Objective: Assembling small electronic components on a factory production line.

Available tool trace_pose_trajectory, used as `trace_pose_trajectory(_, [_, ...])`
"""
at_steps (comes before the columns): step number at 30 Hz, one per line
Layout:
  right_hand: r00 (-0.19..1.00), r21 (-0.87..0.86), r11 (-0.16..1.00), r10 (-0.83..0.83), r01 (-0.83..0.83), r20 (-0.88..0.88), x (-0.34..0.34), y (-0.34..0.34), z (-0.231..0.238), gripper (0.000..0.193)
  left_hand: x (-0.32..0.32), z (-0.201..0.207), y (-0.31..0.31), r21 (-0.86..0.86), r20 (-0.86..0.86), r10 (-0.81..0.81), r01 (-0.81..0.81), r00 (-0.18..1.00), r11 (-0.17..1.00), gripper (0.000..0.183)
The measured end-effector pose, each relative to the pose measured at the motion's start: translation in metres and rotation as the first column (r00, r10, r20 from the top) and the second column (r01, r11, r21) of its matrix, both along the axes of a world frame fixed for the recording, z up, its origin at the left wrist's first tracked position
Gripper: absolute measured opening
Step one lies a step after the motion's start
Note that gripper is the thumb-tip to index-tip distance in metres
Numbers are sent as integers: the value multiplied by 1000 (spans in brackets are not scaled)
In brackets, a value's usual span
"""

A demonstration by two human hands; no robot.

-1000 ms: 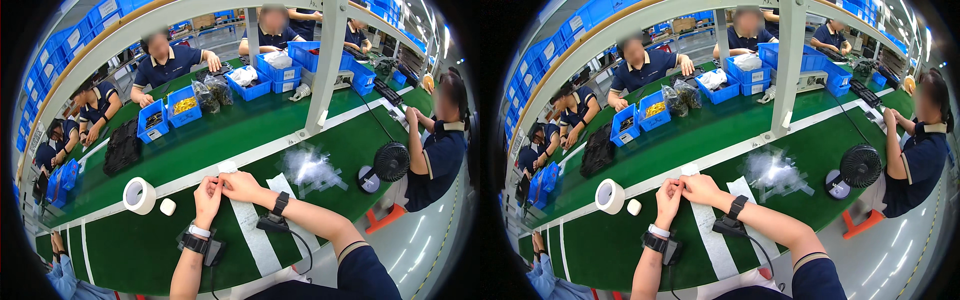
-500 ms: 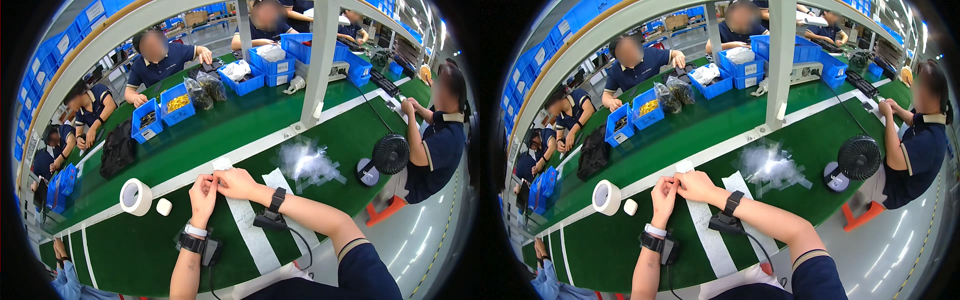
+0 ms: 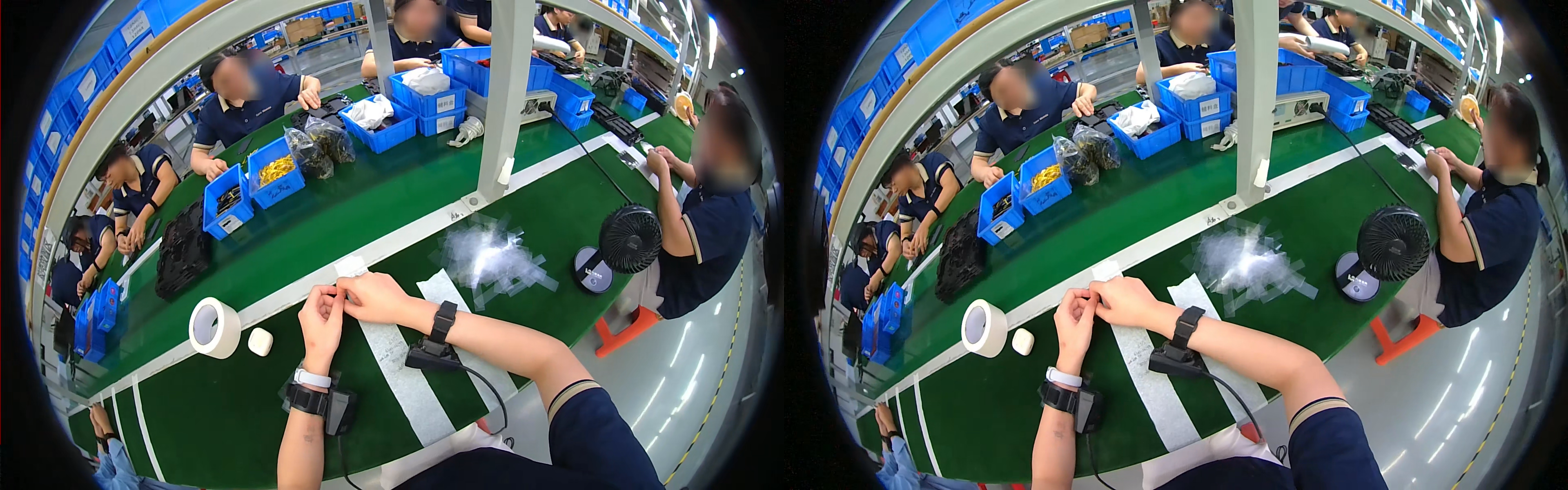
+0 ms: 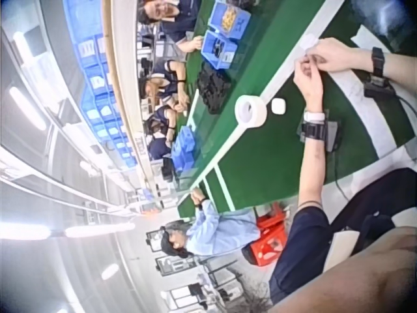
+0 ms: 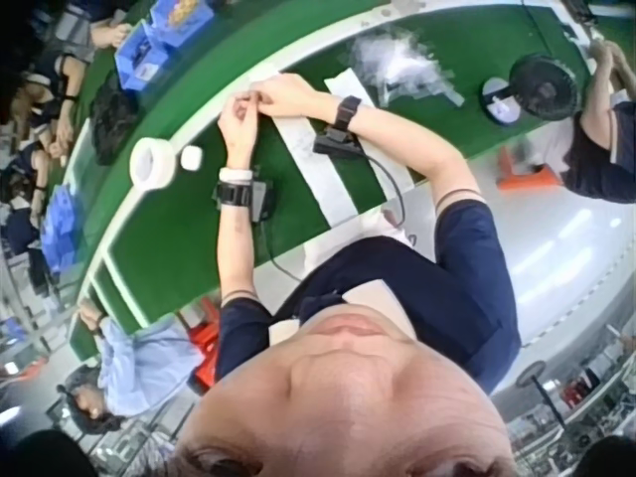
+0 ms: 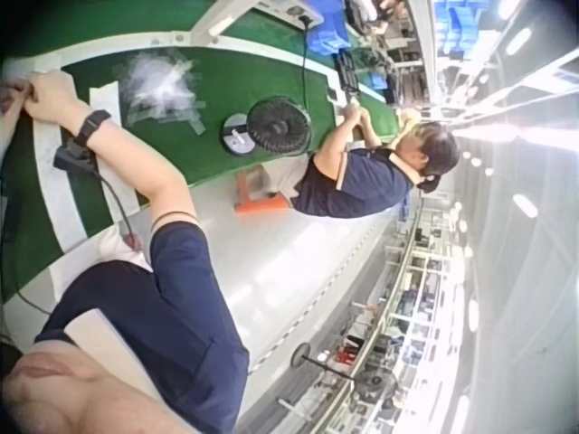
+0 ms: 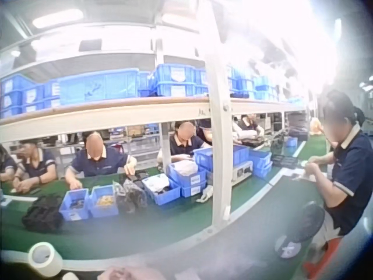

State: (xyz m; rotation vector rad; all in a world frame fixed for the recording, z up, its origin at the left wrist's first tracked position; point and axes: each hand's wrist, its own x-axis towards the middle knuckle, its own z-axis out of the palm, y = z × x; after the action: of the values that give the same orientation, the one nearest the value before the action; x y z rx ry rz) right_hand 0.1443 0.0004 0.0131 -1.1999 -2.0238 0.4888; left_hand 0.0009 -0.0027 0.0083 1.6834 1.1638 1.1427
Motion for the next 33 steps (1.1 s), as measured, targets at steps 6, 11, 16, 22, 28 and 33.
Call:
trace_pose_trajectory(6, [1000, -46, 999, -6, 6, -9, 1, -1, 0, 14, 1, -2, 2, -31, 2, -10, 10, 1000, 999, 9])
trace_pose_trajectory(11, [1000, -34, 999, -2, 2, -16, -1, -1, 0, 13, 0, -3, 2, 7, 12, 9, -9, 1000, 1000, 6])
trace_pose_trajectory(16, [1000, -40, 999, -6, 6, -2, 1, -2, 2, 14, 0, -4, 1, 12, 5, 11, -11, 1000, 1000, 6])
trace_pose_trajectory(22, [1000, -4, 1000, -3, 3, -19, 1, -1, 0, 14, 0, -1, 1, -7, -6, 5, -5, 1000, 1000, 7])
trace_pose_trajectory(28, [1000, -58, 998, 11, -12, -20, 1, -1, 4, 15, 0, -3, 3, 0, 0, 14, -14, 1000, 1000, 6])
trace_pose_trajectory(33, [1000, -57, 998, 7, -8, -9, 2, -2, 3, 15, 1, 1, 0, -14, -19, 0, 0, 1000, 1000, 8])
